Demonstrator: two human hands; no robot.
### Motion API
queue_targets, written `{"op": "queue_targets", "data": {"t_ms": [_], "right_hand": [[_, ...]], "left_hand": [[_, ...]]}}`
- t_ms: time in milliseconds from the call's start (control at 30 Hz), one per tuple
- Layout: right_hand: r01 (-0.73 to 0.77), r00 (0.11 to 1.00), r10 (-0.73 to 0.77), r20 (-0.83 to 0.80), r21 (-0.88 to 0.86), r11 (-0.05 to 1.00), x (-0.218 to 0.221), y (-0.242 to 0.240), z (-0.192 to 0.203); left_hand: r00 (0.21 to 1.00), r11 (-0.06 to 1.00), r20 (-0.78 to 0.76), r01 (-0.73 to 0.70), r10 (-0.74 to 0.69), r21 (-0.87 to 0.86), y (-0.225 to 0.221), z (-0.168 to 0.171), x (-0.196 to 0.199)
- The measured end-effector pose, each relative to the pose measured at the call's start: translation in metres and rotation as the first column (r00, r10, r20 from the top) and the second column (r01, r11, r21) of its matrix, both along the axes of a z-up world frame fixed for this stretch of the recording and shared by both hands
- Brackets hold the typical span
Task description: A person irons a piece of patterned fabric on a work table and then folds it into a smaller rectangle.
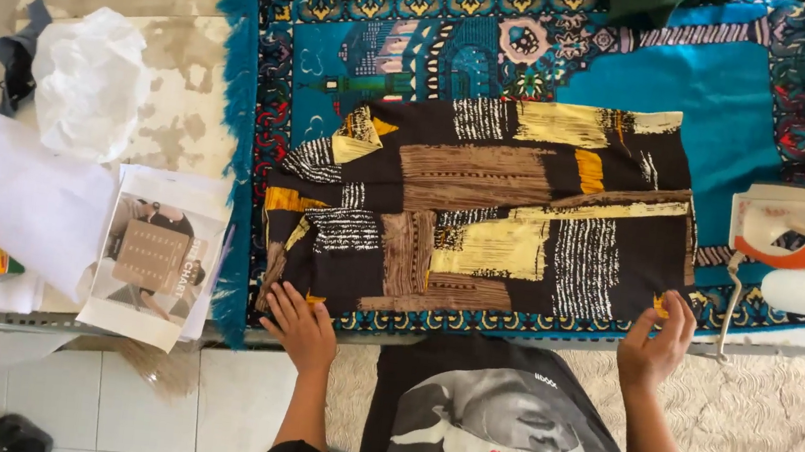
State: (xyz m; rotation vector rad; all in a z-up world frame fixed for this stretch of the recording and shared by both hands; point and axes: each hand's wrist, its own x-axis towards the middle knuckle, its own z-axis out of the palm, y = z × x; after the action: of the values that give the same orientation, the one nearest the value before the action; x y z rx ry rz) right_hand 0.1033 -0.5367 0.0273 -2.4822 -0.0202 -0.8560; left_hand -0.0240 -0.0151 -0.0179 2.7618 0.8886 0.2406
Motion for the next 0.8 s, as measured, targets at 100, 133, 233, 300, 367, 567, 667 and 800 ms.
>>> {"op": "queue_targets", "data": {"t_ms": [100, 133, 233, 300, 367, 567, 667, 800], "right_hand": [[-0.01, 0.999, 0.014, -0.04, 0.081, 0.997, -0.007, -0.006, -0.007], [-0.016, 0.999, 0.02, -0.04, 0.089, 0.996, -0.012, -0.006, -0.009], [-0.013, 0.992, 0.013, -0.125, 0.0, 1.0, -0.006, 0.003, -0.013], [-0.153, 0.975, 0.144, -0.169, -0.041, 0.987, 0.004, 0.015, -0.015], [-0.251, 0.951, 0.236, -0.2, -0.052, 0.967, 0.017, 0.043, -0.012], [-0.674, 0.724, 0.586, -0.362, -0.191, 0.714, 0.044, 0.142, 0.023], [-0.847, 0.481, 0.529, -0.699, -0.213, 0.488, 0.046, 0.201, 0.074], [-0.905, 0.424, 0.593, -0.685, -0.326, 0.272, 0.052, 0.244, 0.046]], "left_hand": [[0.997, 0.979, 0.074, -0.041, 0.026, 0.201, -0.01, 0.023, 0.011], [0.997, 0.977, 0.074, -0.046, 0.031, 0.209, -0.014, 0.03, 0.016], [0.982, 0.984, 0.19, -0.026, -0.008, 0.177, -0.019, 0.047, 0.048], [0.98, 0.999, 0.193, -0.041, 0.042, -0.01, -0.019, 0.052, 0.071], [0.981, 0.992, 0.157, -0.103, 0.113, -0.069, -0.009, 0.045, 0.092], [0.99, 0.988, 0.029, -0.136, 0.139, -0.072, 0.027, 0.011, 0.139], [0.983, 0.979, -0.104, -0.166, 0.154, -0.115, 0.03, 0.002, 0.146], [0.975, 0.932, -0.086, -0.222, 0.206, -0.285, 0.027, 0.004, 0.152]]}}
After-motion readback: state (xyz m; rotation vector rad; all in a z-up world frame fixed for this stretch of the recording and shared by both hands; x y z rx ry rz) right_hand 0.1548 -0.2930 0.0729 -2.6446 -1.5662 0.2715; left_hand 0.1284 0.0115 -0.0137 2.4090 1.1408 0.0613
